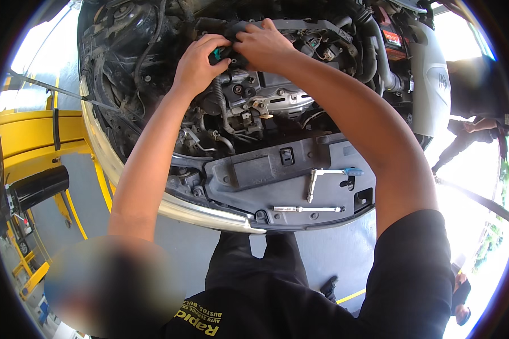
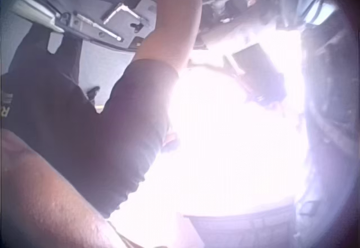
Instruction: The person disconnects electrical connectors and unscrews bolts to remove ignition coils from a car engine using a socket wrench and their hands.
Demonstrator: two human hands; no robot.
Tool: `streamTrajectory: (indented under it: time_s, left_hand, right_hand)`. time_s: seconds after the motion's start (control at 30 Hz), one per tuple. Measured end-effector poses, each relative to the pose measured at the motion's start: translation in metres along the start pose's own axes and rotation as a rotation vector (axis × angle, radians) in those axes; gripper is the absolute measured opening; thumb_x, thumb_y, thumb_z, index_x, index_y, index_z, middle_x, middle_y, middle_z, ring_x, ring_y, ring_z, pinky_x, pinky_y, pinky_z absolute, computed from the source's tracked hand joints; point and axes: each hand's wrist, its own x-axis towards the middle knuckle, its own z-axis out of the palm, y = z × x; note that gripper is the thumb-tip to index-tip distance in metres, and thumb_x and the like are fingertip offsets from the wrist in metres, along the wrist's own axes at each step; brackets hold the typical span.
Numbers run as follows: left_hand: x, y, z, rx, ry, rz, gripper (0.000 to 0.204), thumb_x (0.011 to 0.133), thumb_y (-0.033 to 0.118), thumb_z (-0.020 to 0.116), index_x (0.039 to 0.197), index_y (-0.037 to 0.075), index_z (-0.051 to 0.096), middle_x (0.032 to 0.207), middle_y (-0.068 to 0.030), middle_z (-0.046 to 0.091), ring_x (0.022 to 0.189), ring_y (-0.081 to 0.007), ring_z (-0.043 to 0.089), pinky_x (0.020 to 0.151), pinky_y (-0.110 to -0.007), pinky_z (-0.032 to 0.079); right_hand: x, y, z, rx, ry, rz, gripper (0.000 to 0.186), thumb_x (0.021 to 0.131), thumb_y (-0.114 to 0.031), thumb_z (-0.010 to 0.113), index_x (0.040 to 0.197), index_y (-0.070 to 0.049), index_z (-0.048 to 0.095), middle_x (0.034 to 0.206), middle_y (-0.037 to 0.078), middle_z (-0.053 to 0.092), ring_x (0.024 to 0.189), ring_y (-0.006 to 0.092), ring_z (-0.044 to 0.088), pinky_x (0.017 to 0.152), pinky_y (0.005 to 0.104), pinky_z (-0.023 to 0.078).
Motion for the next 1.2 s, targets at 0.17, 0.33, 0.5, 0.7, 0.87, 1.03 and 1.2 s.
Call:
streamTrajectory:
  time_s: [0.17, 0.33, 0.5, 0.7, 0.87, 1.03, 1.2]
  left_hand:
    - [-0.001, -0.004, 0.002, -0.050, -0.019, -0.011, 0.036, 0.082, 0.015, 0.078, 0.117, 0.009, 0.069, 0.123, -0.0040, 0.067, 0.115, -0.0298, 0.064, 0.098, -0.040, 0.051]
    - [-0.003, -0.002, 0.009, -0.052, -0.016, -0.038, 0.037, 0.082, 0.014, 0.078, 0.118, 0.009, 0.069, 0.124, -0.0040, 0.067, 0.116, -0.0295, 0.064, 0.098, -0.038, 0.051]
    - [-0.004, -0.003, 0.007, -0.008, 0.009, -0.015, 0.036, 0.083, 0.011, 0.077, 0.119, 0.010, 0.069, 0.124, -0.0043, 0.067, 0.117, -0.0294, 0.064, 0.099, -0.038, 0.051]
    - [-0.003, 0.001, 0.011, 0.012, 0.015, -0.064, 0.037, 0.083, 0.010, 0.077, 0.119, 0.009, 0.070, 0.125, -0.0048, 0.068, 0.118, -0.0289, 0.064, 0.099, -0.037, 0.051]
    - [-0.005, 0.002, 0.014, -0.001, 0.015, -0.071, 0.037, 0.084, 0.009, 0.076, 0.120, 0.010, 0.071, 0.125, -0.0045, 0.068, 0.118, -0.0281, 0.065, 0.098, -0.037, 0.052]
    - [-0.007, 0.000, 0.015, 0.020, 0.021, -0.073, 0.036, 0.085, 0.010, 0.076, 0.121, 0.010, 0.070, 0.125, -0.0043, 0.067, 0.117, -0.0279, 0.065, 0.098, -0.037, 0.052]
    - [0.001, 0.010, 0.011, -0.030, 0.023, -0.043, 0.037, 0.080, 0.007, 0.076, 0.116, 0.002, 0.068, 0.122, -0.0149, 0.066, 0.114, -0.0363, 0.063, 0.098, -0.043, 0.050]
  right_hand:
    - [0.000, 0.003, 0.003, 0.013, -0.029, -0.023, 0.049, 0.074, -0.034, 0.089, 0.117, -0.019, 0.073, 0.115, -0.003, 0.068, 0.124, 0.0201, 0.056, 0.103, 0.0444, 0.040]
    - [0.000, 0.022, 0.008, 0.036, 0.133, -0.196, 0.038, 0.078, -0.029, 0.086, 0.110, -0.014, 0.073, 0.101, 0.001, 0.073, 0.109, 0.0199, 0.066, 0.093, 0.0441, 0.048]
    - [0.009, 0.026, 0.006, 0.201, 0.064, -0.200, 0.043, 0.073, -0.029, 0.086, 0.109, -0.011, 0.069, 0.106, 0.005, 0.068, 0.114, 0.0285, 0.060, 0.094, 0.0467, 0.046]
    - [0.017, 0.036, 0.008, 0.245, -0.021, -0.233, 0.051, 0.065, -0.036, 0.090, 0.103, -0.010, 0.069, 0.109, 0.004, 0.067, 0.123, 0.0312, 0.054, 0.093, 0.0556, 0.046]
    - [0.018, 0.036, 0.012, 0.222, -0.003, -0.252, 0.050, 0.067, -0.036, 0.089, 0.104, -0.010, 0.069, 0.111, 0.005, 0.067, 0.123, 0.0316, 0.054, 0.095, 0.0564, 0.045]
    - [0.021, 0.039, 0.019, 0.274, 0.036, -0.279, 0.052, 0.066, -0.034, 0.089, 0.106, -0.009, 0.069, 0.112, 0.007, 0.066, 0.120, 0.0330, 0.055, 0.097, 0.0533, 0.045]
    - [0.017, 0.044, 0.021, 0.241, -0.011, -0.277, 0.054, 0.066, -0.037, 0.088, 0.109, -0.010, 0.069, 0.111, 0.007, 0.066, 0.119, 0.0320, 0.054, 0.098, 0.0501, 0.043]
